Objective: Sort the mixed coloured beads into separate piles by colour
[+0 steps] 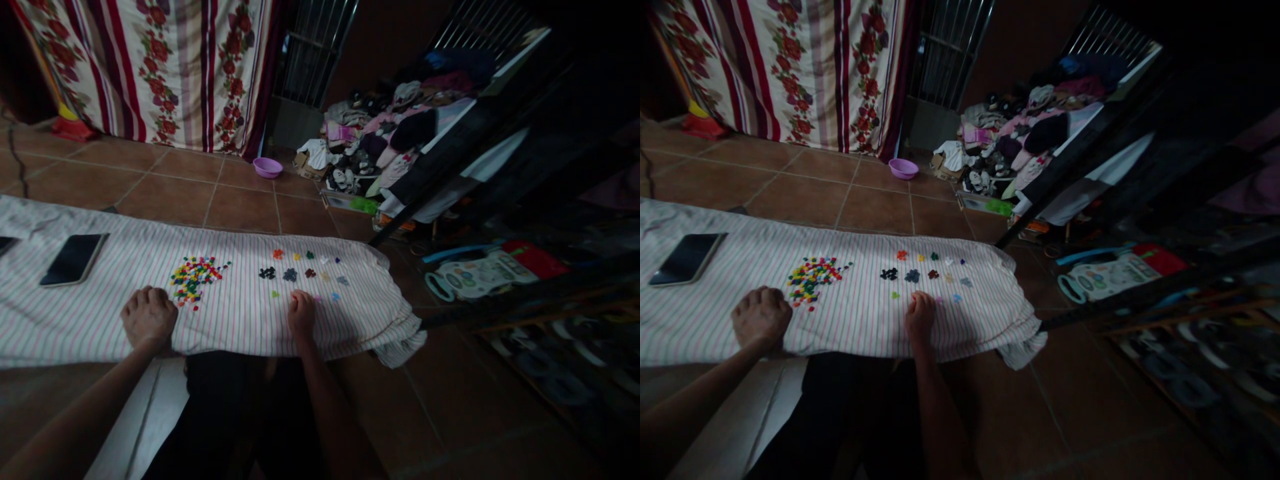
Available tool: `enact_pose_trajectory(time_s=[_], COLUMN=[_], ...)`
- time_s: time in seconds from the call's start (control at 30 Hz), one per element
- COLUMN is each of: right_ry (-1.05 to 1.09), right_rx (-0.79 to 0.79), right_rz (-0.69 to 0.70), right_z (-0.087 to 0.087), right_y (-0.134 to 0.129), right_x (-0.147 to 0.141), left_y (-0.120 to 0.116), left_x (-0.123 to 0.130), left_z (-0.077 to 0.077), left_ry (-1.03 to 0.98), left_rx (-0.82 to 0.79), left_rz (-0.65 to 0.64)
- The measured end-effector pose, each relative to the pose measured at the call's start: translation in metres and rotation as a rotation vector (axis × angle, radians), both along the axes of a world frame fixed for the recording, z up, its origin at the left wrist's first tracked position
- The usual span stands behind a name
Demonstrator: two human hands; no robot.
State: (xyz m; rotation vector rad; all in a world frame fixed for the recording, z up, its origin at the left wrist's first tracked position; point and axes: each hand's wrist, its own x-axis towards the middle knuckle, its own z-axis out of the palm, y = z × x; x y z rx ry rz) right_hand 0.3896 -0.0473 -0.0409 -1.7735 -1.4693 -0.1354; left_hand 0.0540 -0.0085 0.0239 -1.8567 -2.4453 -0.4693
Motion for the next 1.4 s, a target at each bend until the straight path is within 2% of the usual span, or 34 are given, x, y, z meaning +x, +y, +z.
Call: enact_pose_trajectory(time_s=[0.33,0.6,0.8,1.2,1.4], right_ry=[-0.041,-0.104,-0.112,-0.117,-0.154], right_rx=[-0.020,-0.046,-0.051,0.039,0.115], right_rz=[-0.022,0.062,0.016,0.065,0.136], right_z=[0.001,0.003,0.003,0.001,0.011], right_y=[-0.001,0.003,0.004,0.003,0.005], right_x=[-0.001,0.003,0.001,0.005,0.001], left_y=[0.001,0.005,0.006,0.006,0.007], left_x=[-0.003,-0.007,-0.007,-0.008,-0.009], left_z=[-0.007,-0.019,-0.020,-0.024,-0.025], left_ry=[0.032,0.046,-0.001,-0.012,-0.044], left_rx=[0.019,0.077,0.089,0.121,0.126], left_rz=[0.000,-0.012,-0.020,-0.034,-0.036])
